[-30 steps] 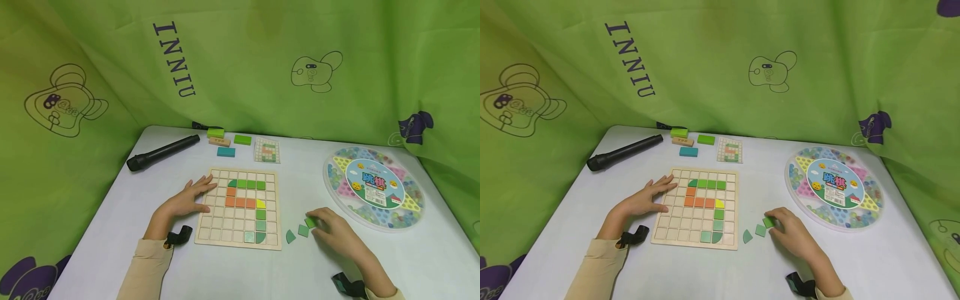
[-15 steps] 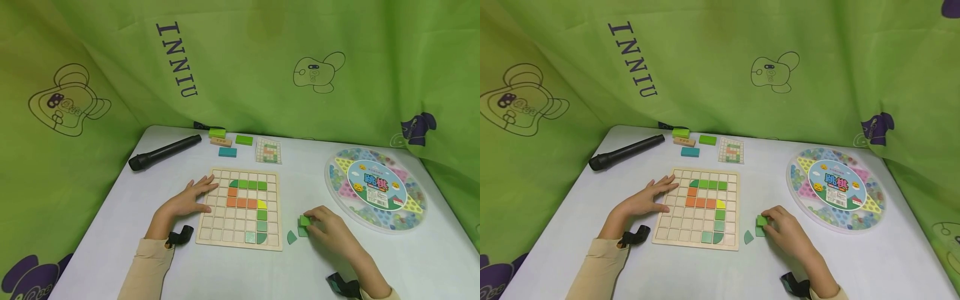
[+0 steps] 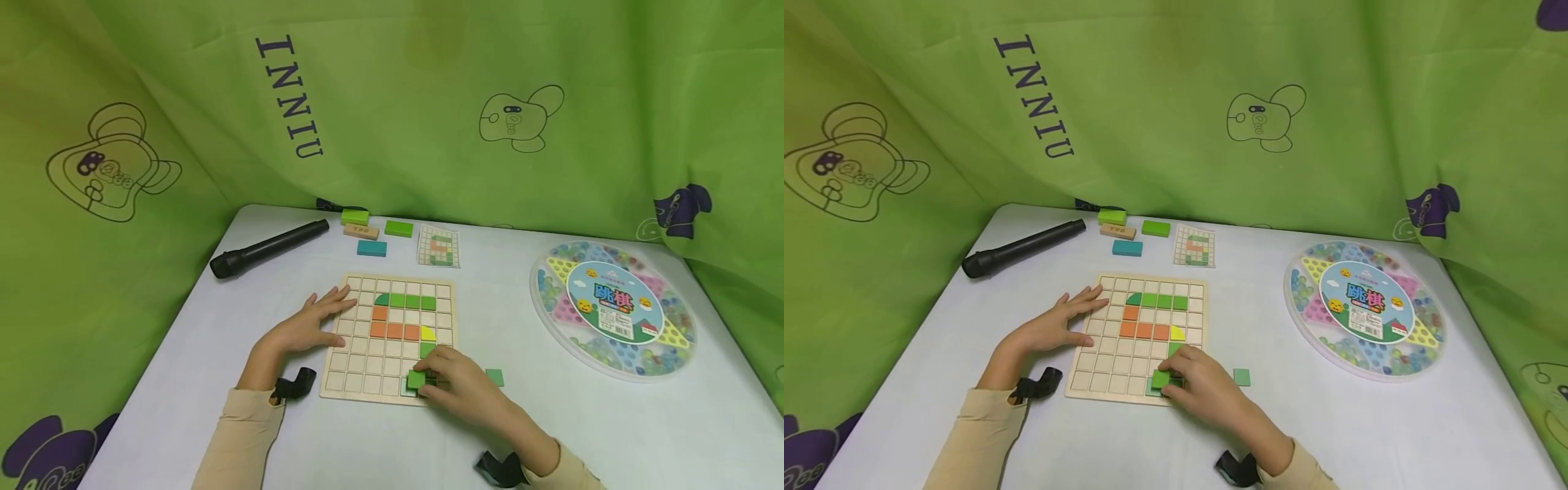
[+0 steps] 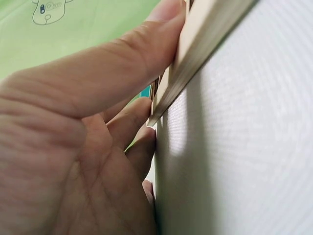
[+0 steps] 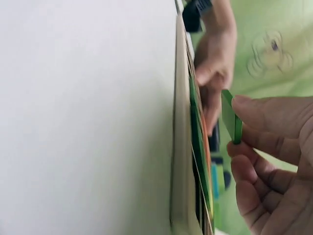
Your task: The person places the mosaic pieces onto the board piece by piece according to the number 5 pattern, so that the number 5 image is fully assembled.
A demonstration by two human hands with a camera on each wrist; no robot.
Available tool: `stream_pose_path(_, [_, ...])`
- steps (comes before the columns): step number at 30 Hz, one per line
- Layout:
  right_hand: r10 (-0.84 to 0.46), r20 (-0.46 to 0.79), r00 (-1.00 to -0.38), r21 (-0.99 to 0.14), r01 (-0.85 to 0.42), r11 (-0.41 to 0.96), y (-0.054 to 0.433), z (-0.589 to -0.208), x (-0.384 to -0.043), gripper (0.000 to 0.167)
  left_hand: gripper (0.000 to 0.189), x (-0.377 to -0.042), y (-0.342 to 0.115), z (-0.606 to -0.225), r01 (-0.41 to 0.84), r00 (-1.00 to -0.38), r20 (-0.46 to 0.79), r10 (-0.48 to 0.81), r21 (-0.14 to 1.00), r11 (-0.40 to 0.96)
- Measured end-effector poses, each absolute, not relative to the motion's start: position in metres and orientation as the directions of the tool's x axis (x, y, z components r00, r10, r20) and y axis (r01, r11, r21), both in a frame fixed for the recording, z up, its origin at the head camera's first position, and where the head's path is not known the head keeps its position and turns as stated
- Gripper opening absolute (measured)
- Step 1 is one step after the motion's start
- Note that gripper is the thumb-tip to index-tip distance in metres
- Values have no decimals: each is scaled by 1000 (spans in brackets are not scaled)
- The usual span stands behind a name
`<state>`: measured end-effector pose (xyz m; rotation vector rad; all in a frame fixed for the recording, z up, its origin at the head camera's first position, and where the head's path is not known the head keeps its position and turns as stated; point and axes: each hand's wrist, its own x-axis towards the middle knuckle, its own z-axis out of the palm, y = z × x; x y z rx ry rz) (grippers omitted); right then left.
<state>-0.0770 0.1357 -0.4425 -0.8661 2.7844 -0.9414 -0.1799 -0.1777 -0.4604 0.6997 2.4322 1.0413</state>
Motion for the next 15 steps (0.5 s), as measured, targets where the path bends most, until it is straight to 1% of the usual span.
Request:
stream_pose_path(6, [-587, 61, -808, -529, -525, 667, 110, -448, -83, 24, 80, -180, -177, -462, 287, -795, -167, 584, 744, 604])
stream_pose_path(10, [-616, 66, -785, -506, -559, 657, 102, -451, -84, 24, 80, -180, -177, -462, 284, -797, -170, 580, 742, 608])
stream_pose_path(15, [-621, 65, -781, -494, -566, 660, 97, -455, -85, 24, 80, -179, -177, -459, 282, -799, -166, 578, 746, 604])
